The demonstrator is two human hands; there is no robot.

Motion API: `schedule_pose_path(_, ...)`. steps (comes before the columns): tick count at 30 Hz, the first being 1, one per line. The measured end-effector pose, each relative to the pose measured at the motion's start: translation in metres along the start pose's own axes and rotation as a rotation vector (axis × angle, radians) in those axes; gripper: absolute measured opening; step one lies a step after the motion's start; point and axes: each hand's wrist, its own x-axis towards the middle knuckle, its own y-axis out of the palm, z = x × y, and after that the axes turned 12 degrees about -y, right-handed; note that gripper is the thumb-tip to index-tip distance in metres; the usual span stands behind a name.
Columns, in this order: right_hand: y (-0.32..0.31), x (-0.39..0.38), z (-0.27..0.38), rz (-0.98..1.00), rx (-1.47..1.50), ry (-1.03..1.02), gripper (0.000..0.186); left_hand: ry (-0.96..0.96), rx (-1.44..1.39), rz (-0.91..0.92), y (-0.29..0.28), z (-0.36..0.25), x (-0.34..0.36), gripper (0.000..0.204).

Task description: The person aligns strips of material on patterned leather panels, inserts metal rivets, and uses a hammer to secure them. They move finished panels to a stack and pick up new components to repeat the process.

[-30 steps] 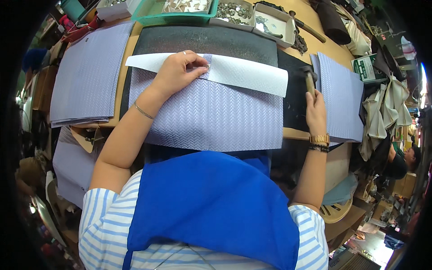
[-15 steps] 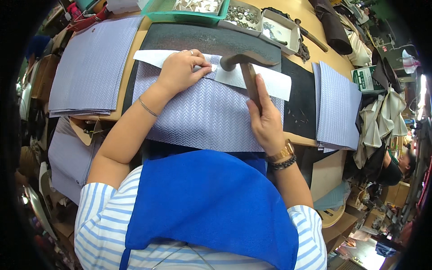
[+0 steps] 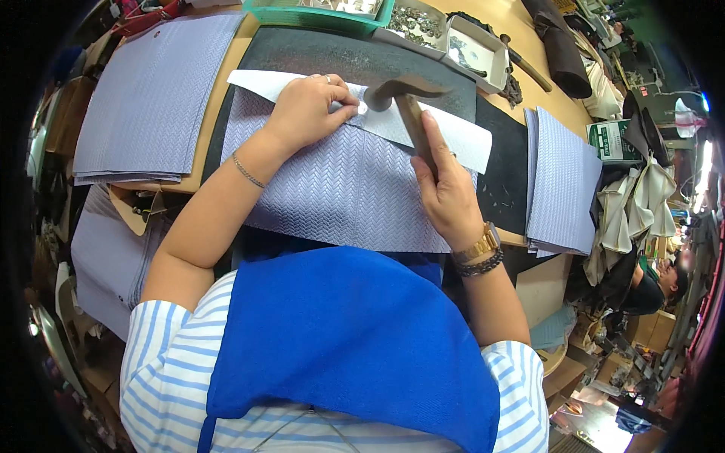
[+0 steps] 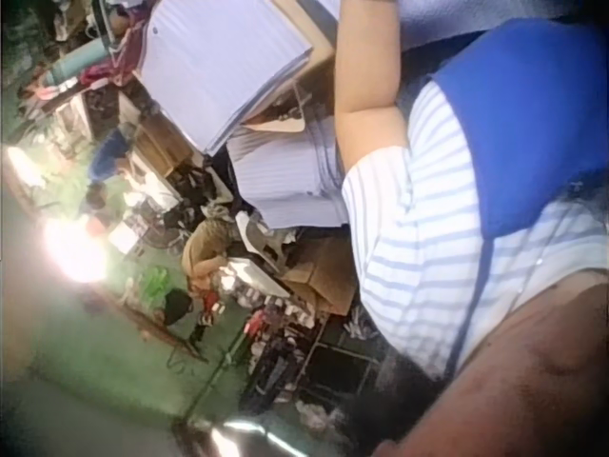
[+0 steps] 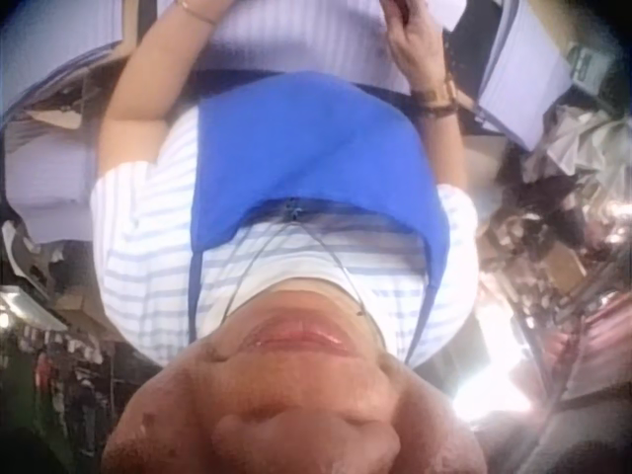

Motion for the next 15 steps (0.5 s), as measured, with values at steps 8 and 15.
schedule_pose_path(8, -0.043, 0.056, 0.018, 0.343, -0.078, -0.036, 0.067, -0.085, -0.114, 0.066, -0.007, -0.002, -0.001, 0.078)
schedule_pose_path(15, -0.046, 0.103, 0.048, 0.647, -0.43, -0.085, 0.06, -0.18, -0.178, -0.017, 0.002, 0.004, -0.001, 0.131)
